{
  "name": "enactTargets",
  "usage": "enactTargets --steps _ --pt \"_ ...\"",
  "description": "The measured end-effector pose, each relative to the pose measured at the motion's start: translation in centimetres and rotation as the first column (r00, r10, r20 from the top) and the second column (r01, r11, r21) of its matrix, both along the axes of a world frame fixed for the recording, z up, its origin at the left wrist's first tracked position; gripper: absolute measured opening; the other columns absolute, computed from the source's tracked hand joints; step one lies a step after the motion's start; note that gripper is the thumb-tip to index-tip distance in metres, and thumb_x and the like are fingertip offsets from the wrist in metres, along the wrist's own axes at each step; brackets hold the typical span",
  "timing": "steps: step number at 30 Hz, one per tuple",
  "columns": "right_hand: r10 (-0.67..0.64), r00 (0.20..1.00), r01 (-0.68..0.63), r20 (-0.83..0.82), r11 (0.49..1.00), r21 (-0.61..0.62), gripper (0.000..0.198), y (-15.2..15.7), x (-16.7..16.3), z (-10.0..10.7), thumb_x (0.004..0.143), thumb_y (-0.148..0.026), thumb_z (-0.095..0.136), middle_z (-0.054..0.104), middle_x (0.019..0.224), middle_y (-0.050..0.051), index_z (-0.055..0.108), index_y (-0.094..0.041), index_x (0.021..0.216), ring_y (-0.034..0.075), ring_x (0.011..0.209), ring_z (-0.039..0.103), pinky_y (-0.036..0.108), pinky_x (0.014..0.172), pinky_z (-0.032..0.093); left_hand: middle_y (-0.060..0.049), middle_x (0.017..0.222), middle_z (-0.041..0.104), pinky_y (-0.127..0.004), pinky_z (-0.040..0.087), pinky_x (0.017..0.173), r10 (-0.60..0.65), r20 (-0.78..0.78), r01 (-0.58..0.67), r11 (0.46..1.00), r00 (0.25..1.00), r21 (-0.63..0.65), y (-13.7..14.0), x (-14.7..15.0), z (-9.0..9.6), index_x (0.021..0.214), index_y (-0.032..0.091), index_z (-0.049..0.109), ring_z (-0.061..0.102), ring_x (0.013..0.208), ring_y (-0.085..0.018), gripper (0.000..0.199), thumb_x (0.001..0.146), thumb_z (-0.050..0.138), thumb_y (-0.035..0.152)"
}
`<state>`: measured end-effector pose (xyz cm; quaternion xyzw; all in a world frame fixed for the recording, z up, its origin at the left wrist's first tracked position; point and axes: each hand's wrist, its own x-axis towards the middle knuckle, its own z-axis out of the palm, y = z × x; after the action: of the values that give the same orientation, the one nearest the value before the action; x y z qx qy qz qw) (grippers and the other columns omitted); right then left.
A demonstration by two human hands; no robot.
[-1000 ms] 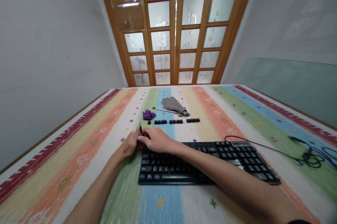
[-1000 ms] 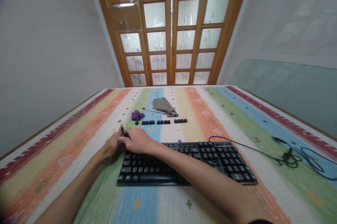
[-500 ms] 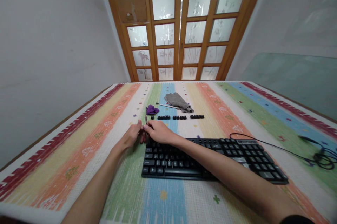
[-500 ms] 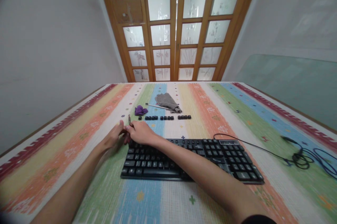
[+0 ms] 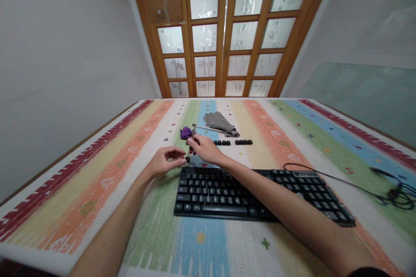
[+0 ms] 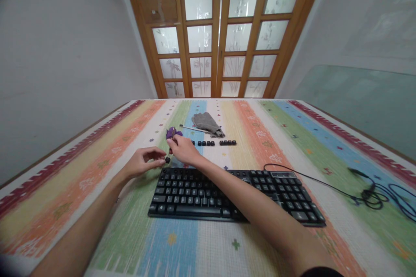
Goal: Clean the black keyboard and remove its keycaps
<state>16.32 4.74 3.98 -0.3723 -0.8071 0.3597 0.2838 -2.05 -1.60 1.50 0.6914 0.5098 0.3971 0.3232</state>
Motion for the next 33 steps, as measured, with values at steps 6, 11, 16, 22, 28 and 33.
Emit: enactTargets --steps 6,11,16,22,28,33 --pt "0.032 0.999 -0.033 0.021 0.998 0.05 0.025 0.1 0.2 -0.2 0.099 -0.026 0.046 0.068 0.072 0.002 0.06 -0.014 0.082 0.012 0.066 0.061 0.023 0.067 0.041 -0.007 0.08 0.071 -0.027 0.049 0.066 -0.018 -0.138 0.025 0.998 0.99 0.054 0.3 0.1 -0.4 0.089 0.013 0.074 0.06 0.069 -0.016 0.033 0.075 0.073 0.043" --pt "0.015 0.997 -0.023 0.081 0.994 0.107 0.024 -0.1 0.2 -0.2 0.098 -0.025 0.048 0.068 0.075 0.004 0.06 -0.014 0.082 0.013 0.069 0.06 0.024 0.067 0.038 -0.005 0.074 0.068 -0.026 0.047 0.063 -0.029 -0.142 0.031 0.999 0.989 0.013 0.4 0.3 -0.7 0.083 0.013 0.072 0.058 0.066 -0.014 0.031 0.074 0.072 0.043" --pt "0.025 0.993 -0.037 0.113 0.994 0.1 0.022 -0.2 0.7 -0.4 0.098 -0.024 0.049 0.069 0.074 0.004 0.061 -0.014 0.083 0.013 0.069 0.061 0.024 0.067 0.038 0.0 0.066 0.062 -0.023 0.043 0.056 -0.046 -0.099 0.041 0.998 0.994 -0.052 0.2 0.9 -0.9 0.077 0.014 0.067 0.053 0.06 -0.012 0.034 0.073 0.071 0.047" --pt "0.015 0.994 -0.021 0.108 0.998 0.057 0.025 -0.1 1.8 -0.4 0.098 -0.026 0.047 0.069 0.074 0.004 0.058 -0.015 0.079 0.013 0.066 0.06 0.024 0.066 0.04 -0.001 0.069 0.062 -0.025 0.044 0.06 0.006 0.014 -0.005 0.997 1.0 -0.074 0.4 0.9 -1.3 0.081 0.013 0.066 0.055 0.063 -0.013 0.034 0.073 0.071 0.045" --pt "0.016 0.996 -0.02 0.083 0.998 0.051 0.022 0.0 3.2 -0.5 0.097 -0.025 0.048 0.066 0.071 0.002 0.055 -0.016 0.078 0.011 0.061 0.059 0.023 0.062 0.041 -0.001 0.068 0.062 -0.024 0.042 0.058 0.179 -0.144 -0.165 0.981 0.973 0.104 1.4 0.1 -2.5 0.085 0.013 0.067 0.051 0.061 -0.012 0.032 0.075 0.068 0.043" --pt "0.036 0.998 -0.038 0.042 0.998 0.048 0.021 -0.5 4.5 -0.2 0.097 -0.027 0.048 0.068 0.073 0.002 0.055 -0.016 0.081 0.012 0.064 0.06 0.024 0.063 0.042 0.0 0.07 0.061 -0.026 0.042 0.062 0.279 -0.256 -0.213 0.943 0.925 0.255 2.8 0.2 -3.4 0.087 0.016 0.066 0.052 0.063 -0.014 0.027 0.08 0.061 0.041"
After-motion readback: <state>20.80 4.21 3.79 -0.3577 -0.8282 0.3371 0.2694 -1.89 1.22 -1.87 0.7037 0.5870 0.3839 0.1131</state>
